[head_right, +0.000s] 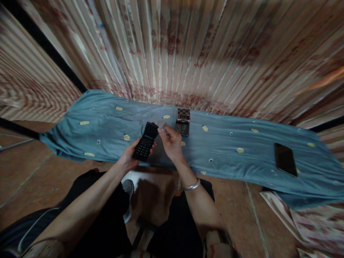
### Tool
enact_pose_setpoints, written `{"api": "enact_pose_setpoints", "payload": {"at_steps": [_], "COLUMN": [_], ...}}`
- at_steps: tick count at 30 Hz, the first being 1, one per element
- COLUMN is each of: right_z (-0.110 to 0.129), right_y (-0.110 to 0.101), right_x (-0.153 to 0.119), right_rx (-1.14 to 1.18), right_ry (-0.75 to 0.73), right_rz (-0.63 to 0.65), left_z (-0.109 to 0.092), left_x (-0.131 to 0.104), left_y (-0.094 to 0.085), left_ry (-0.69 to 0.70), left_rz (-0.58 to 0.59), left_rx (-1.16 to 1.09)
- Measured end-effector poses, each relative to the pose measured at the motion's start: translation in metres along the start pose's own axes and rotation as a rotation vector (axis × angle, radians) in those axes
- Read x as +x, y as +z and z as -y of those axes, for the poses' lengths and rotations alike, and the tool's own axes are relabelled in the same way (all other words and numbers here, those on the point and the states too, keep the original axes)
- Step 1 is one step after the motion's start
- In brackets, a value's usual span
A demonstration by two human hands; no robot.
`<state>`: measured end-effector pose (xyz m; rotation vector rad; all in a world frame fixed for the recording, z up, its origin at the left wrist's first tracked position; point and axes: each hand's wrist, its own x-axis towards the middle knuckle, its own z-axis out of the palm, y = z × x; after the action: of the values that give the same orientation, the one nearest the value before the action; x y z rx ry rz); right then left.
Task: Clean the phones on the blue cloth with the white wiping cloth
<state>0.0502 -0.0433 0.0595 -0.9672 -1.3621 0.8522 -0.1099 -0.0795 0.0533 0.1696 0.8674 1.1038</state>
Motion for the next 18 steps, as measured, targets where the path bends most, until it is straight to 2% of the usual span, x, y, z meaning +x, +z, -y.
{"api": "enact_pose_setpoints", "payload": {"at_steps": [5, 8, 12, 14, 18], "right_z": [-0.001, -0.001, 0.000, -0.002, -0.007], "right_y": [0.006, 0.012, 0.020, 0.022, 0.024], "right_x": [-0.016, -0.026, -0.037, -0.041, -0.049], "right_rx": [-0.237, -0.376, -0.469, -0.518, -0.524], "right_ry": [-0.171, -0.347, -0.575, -0.598, -0.533], "right_rz": [0.149, 0.261, 0.332, 0.376, 0.465], "left_z": [0.000, -0.003, -0.010, -0.014, -0.017], "left_x": [0.005, 0.005, 0.001, -0.001, -0.002], "left_y": [-0.003, -0.001, 0.010, 0.015, 0.016], "left_ry": [0.006, 0.022, 0.042, 0.030, 0.015], "left_rz": [-0.015, -0.104, -0.233, -0.216, -0.117], "left_rx": [-0.019, -0.058, -0.125, -0.130, -0.090]}}
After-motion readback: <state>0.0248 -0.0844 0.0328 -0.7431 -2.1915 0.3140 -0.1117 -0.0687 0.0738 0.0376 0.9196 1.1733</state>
